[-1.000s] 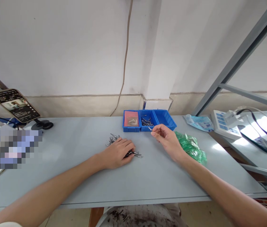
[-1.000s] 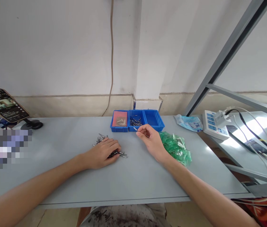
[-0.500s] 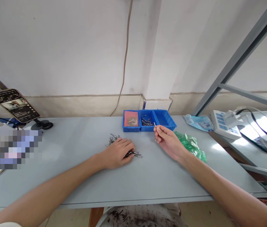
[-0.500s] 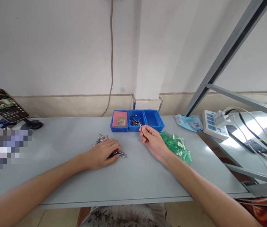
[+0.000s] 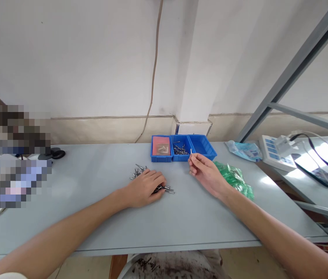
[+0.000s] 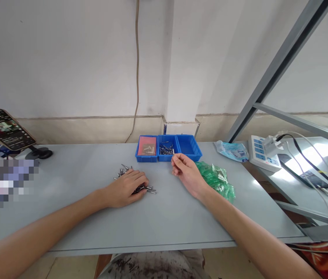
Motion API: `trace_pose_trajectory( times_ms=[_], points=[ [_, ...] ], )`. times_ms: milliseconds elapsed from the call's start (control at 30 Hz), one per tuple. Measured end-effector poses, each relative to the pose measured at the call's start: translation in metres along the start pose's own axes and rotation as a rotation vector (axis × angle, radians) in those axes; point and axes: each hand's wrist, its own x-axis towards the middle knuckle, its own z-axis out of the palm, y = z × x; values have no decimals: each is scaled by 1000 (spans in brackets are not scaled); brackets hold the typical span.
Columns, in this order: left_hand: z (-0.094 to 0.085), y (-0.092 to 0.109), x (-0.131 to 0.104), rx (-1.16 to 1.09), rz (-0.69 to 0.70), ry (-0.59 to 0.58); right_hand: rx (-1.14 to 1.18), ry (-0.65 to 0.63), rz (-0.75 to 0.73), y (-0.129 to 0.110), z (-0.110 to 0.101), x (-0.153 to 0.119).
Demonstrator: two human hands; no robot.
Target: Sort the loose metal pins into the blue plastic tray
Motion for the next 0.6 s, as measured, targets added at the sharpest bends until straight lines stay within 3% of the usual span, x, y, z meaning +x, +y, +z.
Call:
trace_pose_trajectory(
  times_ms=[367,600],
  points=[
    [-1,0,0,-6,3,0,-457,134,-179,4,1,0],
    [-1,0,0,1,4,1,-531,147,-179,1,2,-1]
  ],
)
